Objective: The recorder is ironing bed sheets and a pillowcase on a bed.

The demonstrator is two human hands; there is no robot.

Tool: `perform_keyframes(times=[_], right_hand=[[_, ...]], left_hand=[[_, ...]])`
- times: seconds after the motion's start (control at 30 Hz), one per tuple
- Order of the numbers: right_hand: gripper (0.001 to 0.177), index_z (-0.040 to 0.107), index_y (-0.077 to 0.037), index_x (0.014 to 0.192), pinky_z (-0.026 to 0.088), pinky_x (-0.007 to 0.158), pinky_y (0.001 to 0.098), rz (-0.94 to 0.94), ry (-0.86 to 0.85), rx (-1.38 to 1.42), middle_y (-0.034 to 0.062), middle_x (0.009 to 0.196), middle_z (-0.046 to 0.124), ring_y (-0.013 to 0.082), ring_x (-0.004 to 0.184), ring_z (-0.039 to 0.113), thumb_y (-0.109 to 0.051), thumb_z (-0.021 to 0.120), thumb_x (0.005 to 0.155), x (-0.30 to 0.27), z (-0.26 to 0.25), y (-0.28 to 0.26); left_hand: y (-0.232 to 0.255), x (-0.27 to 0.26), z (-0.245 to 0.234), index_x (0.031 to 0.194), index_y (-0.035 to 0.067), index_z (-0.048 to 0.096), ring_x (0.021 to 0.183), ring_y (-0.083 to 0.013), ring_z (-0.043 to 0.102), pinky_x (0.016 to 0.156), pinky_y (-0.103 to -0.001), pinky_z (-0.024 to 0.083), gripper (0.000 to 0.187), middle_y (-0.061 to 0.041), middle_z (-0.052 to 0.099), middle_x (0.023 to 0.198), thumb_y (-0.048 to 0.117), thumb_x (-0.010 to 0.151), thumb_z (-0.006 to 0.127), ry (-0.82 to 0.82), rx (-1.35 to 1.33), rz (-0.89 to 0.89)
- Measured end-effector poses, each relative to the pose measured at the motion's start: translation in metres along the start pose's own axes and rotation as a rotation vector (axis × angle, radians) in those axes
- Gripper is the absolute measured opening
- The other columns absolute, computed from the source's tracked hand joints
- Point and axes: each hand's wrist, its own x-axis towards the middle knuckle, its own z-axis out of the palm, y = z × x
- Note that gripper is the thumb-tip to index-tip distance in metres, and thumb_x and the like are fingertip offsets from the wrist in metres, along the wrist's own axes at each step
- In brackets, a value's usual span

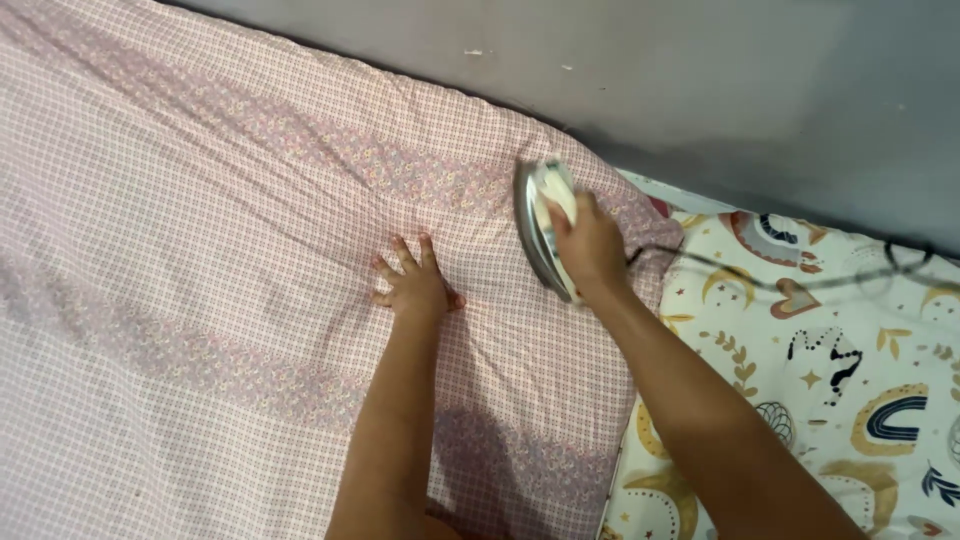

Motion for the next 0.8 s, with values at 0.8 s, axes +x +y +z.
perform_keyframes(times=[0.8], right_hand=[[0.043,0.060,0.001,0.100,0.050,0.050,0.0466,0.057,0.207,-0.225,0.0204,0.065,0.067,0.0371,0.058,0.067,-0.042,0.056,0.105,-0.098,-0.014,0.087]], left_hand=[[0.000,0.004,0.002,0.164,0.033,-0.014,0.154,-0.0510,-0.014,0.113,-0.077,0.023,0.131,-0.010,-0.024,0.171,0.055,0.078,0.084,-0.012,0.047,0.012]])
